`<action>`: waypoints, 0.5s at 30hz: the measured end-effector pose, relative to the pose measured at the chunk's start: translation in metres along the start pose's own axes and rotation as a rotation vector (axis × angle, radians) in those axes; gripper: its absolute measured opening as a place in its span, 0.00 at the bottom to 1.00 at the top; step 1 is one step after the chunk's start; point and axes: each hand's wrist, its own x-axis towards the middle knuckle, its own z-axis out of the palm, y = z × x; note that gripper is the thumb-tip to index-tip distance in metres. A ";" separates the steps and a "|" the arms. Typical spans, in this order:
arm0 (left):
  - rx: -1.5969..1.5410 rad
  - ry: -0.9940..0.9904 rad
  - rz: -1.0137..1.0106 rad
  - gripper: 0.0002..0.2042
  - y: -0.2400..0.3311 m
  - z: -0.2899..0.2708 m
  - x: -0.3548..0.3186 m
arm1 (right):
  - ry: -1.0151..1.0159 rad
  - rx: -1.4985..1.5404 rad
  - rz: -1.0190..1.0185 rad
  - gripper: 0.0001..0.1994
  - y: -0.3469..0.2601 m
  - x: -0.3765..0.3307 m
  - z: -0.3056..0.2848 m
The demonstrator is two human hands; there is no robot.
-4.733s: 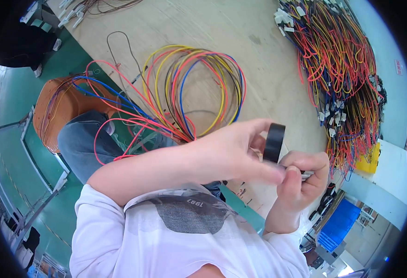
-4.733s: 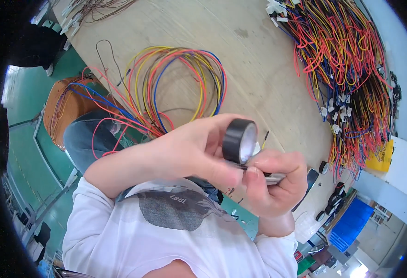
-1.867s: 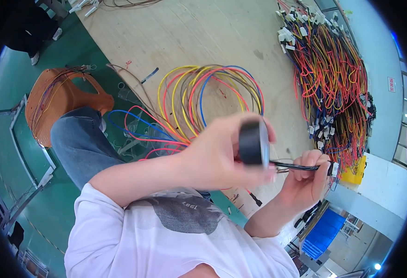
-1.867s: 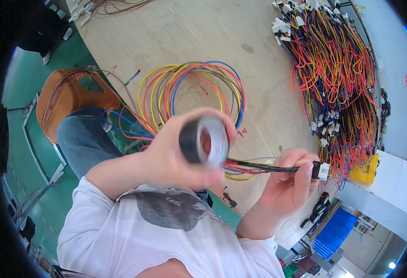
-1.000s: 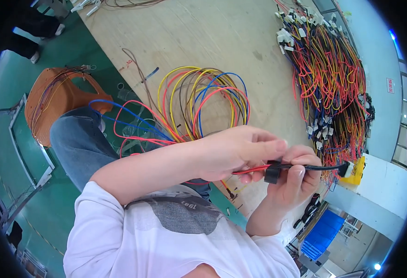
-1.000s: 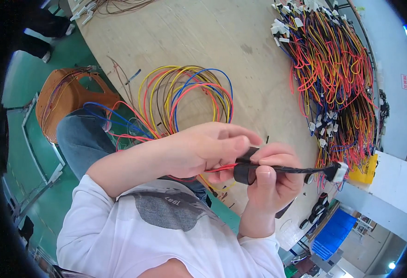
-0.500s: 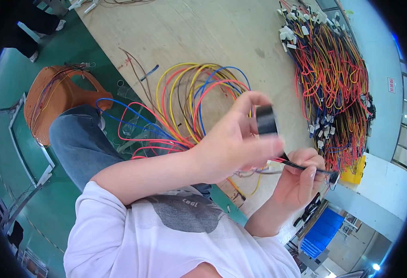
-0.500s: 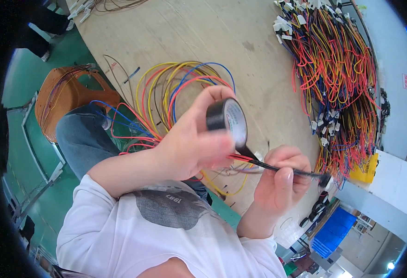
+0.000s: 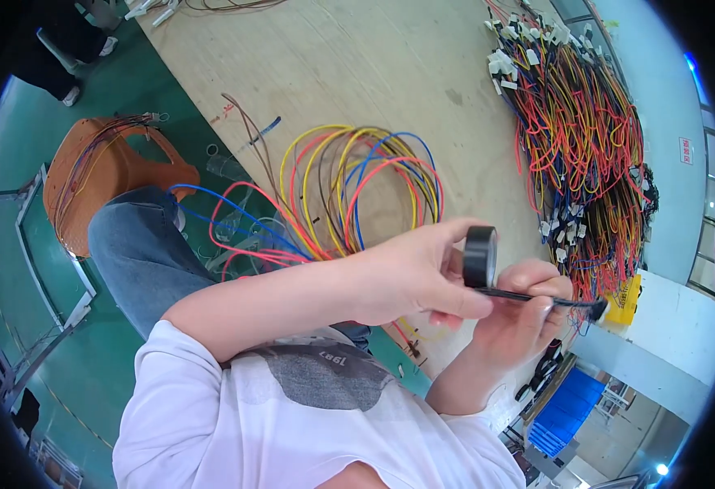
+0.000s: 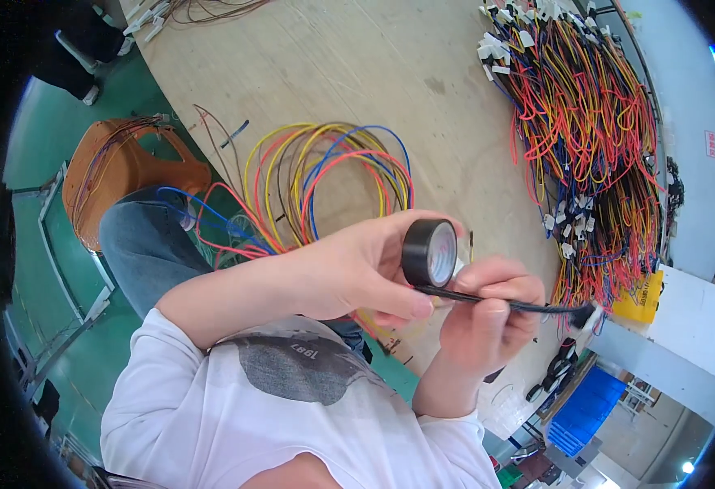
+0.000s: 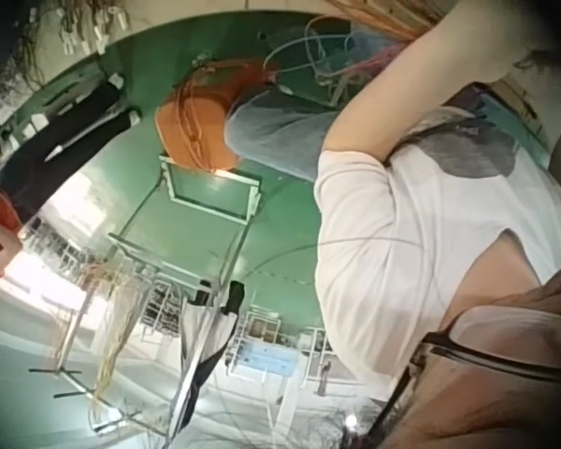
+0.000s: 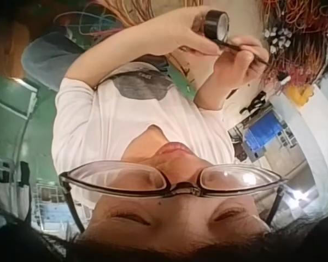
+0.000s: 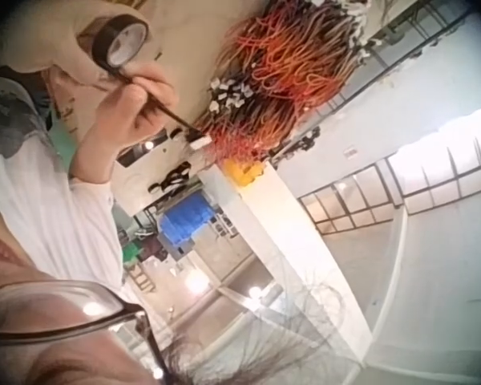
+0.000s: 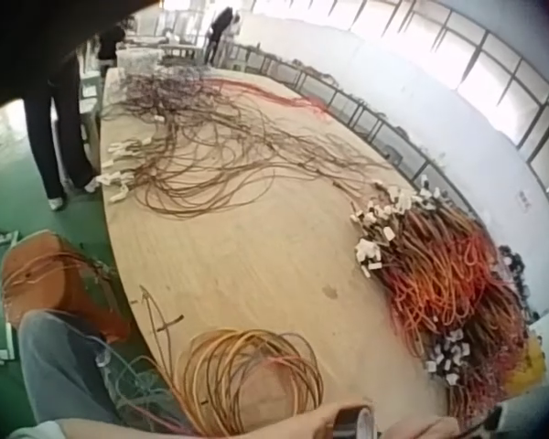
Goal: Wrapping electrical wire bundle connectors with black electrical tape in a factory setting.
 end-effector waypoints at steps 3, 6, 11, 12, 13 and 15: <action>-0.303 0.055 0.017 0.19 0.007 0.001 -0.008 | 0.013 0.121 0.078 0.07 -0.004 0.002 -0.008; 0.152 0.086 0.323 0.22 0.006 0.001 -0.018 | 0.209 0.264 0.217 0.06 -0.009 0.003 -0.009; 0.809 -0.205 0.695 0.36 0.000 -0.015 -0.015 | 0.177 0.184 0.183 0.07 -0.010 0.005 -0.001; 0.827 -0.050 0.639 0.36 -0.004 -0.010 -0.014 | 0.133 0.125 0.133 0.08 -0.011 0.005 0.002; 0.842 0.105 0.580 0.37 -0.010 -0.003 -0.011 | 0.097 0.055 0.080 0.09 -0.009 0.004 -0.002; 0.975 0.189 0.630 0.37 -0.010 0.002 -0.004 | 0.058 0.043 0.052 0.10 -0.008 0.003 0.004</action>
